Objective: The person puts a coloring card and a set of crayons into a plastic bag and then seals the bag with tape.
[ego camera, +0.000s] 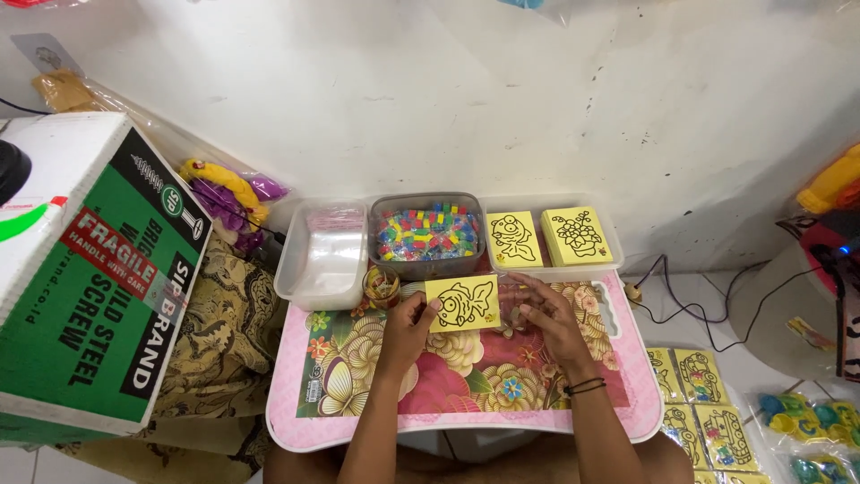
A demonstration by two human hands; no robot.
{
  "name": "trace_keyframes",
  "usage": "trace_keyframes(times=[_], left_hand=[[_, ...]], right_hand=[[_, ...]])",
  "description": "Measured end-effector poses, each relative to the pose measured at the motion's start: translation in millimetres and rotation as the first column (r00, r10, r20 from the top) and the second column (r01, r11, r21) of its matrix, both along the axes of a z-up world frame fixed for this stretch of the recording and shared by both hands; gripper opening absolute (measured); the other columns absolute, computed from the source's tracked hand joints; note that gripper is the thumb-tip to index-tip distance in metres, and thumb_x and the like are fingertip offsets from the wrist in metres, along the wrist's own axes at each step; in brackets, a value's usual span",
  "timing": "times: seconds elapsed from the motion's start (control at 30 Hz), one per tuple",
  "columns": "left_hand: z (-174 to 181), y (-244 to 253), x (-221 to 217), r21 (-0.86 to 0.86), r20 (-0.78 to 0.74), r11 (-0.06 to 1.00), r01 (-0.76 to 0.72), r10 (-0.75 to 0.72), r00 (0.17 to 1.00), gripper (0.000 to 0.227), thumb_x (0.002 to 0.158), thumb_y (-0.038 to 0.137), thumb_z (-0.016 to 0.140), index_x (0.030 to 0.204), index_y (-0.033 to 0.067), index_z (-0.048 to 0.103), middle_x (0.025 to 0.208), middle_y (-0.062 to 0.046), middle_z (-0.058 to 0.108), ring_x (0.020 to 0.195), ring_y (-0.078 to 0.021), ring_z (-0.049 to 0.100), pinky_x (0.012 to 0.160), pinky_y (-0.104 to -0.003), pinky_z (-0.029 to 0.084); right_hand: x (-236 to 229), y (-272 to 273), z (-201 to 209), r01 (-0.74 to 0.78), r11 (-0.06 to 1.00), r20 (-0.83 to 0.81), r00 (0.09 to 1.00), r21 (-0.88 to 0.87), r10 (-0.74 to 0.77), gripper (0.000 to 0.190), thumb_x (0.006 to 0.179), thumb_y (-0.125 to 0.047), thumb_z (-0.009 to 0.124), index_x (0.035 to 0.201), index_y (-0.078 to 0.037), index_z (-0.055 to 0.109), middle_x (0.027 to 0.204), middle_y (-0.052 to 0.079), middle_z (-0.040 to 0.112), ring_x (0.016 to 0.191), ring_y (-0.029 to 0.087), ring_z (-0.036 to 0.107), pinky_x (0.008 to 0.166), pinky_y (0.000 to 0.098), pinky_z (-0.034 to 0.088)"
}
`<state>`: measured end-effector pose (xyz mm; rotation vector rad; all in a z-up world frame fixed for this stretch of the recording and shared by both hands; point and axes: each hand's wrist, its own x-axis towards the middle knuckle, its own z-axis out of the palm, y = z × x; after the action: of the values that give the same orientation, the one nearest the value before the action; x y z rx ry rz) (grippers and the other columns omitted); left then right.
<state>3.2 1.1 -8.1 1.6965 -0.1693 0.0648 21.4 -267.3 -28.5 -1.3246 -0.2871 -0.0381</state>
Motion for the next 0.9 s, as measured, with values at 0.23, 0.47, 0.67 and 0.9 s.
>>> trace_keyframes(times=[0.23,0.47,0.67,0.9], left_hand=[[2,-1,-1,0.02,-0.012,1.0,-0.007,0.007,1.0,0.037,0.104,0.029,0.059,0.073,0.0104,0.06,0.055,-0.001,0.046,0.057,-0.0101,0.038,0.058,-0.028,0.033],[12,-2,-3,0.003,-0.021,1.0,-0.024,0.024,1.0,0.035,0.104,0.026,0.059,0.073,0.0088,0.06,0.055,-0.002,0.048,0.056,-0.0113,0.039,0.058,-0.028,0.034],[7,-3,-2,-0.017,-0.018,0.999,-0.031,0.031,0.999,0.036,0.106,0.023,0.057,0.073,0.008,0.06,0.054,-0.004,0.047,0.054,-0.0115,0.037,0.057,-0.028,0.035],[2,-2,0,-0.03,-0.024,0.999,-0.033,0.033,0.999,0.035,0.105,0.023,0.058,0.075,0.0058,0.061,0.057,-0.006,0.051,0.058,-0.0134,0.042,0.059,-0.029,0.036]], right_hand=[[-2,2,3,0.023,1.0,-0.024,0.999,-0.007,-0.023,0.061,0.083,-0.013,0.068,0.141,0.001,0.059,0.104,0.019,0.073,0.068,0.019,0.073,0.059,0.0298,0.061],[1,2,-2,0.13,0.991,-0.014,0.991,0.037,-0.129,0.037,0.092,-0.009,0.062,0.125,0.005,0.069,0.083,0.018,0.074,0.061,0.02,0.073,0.057,0.0294,0.058],[5,-2,-14,0.17,0.983,-0.015,0.986,0.077,-0.169,0.021,0.095,-0.006,0.061,0.104,0.007,0.075,0.076,0.021,0.075,0.06,0.025,0.074,0.059,0.0331,0.058],[-4,5,3,0.177,0.978,-0.036,0.984,0.108,-0.174,0.021,0.096,-0.008,0.061,0.1,0.009,0.073,0.074,0.02,0.074,0.065,0.021,0.075,0.059,0.0284,0.059]])
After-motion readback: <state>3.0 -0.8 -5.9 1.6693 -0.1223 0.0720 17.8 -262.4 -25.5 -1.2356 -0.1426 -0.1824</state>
